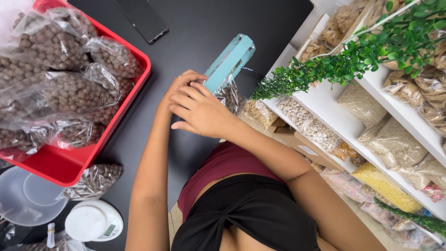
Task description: The person fills small plastic bags with dark round food items from a large sack, seals them using a handheld heat sealer, and places the finished packages into a red tray on the counter.
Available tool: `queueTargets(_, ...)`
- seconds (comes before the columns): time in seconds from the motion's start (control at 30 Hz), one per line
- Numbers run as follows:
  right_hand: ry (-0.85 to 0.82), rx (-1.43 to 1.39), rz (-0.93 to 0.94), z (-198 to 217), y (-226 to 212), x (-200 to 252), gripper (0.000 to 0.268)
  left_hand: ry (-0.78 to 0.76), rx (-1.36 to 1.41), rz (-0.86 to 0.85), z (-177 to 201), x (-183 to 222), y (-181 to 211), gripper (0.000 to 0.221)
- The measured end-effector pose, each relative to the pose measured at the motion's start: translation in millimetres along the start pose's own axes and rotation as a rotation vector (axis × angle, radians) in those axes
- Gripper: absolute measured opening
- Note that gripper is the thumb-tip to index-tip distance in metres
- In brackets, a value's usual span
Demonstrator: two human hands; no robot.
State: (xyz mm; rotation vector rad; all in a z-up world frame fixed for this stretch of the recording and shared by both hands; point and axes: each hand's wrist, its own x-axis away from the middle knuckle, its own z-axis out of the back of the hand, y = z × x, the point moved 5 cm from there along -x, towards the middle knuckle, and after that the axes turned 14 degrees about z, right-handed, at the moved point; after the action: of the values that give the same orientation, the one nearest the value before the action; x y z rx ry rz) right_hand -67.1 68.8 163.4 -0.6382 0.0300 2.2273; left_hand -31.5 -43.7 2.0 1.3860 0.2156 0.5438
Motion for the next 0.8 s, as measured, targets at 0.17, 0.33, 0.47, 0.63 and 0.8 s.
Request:
queueTargets(0.17,0.083,0.016,-0.044,-4,-2,4,0.038,-0.021,0.000,0.010,-3,-33,-3,0.031)
queueTargets(0.33,0.166,0.048,-0.082,5,-6,1,0.031,-0.054,-0.043,-0.051,-14,-64,4,0.032)
queueTargets(0.47,0.049,0.073,-0.112,16,-6,-5,0.020,-0.149,0.004,-0.010,-15,-63,36,0.029)
queueTargets(0.63,0.063,0.123,-0.101,12,-6,-4,0.019,-0.146,0.035,0.077,-16,-60,47,0.030)
queueTargets(0.8,0.068,0.121,-0.096,15,-6,-5,0.020,-0.043,-0.030,0.071,-13,-61,45,0.028)
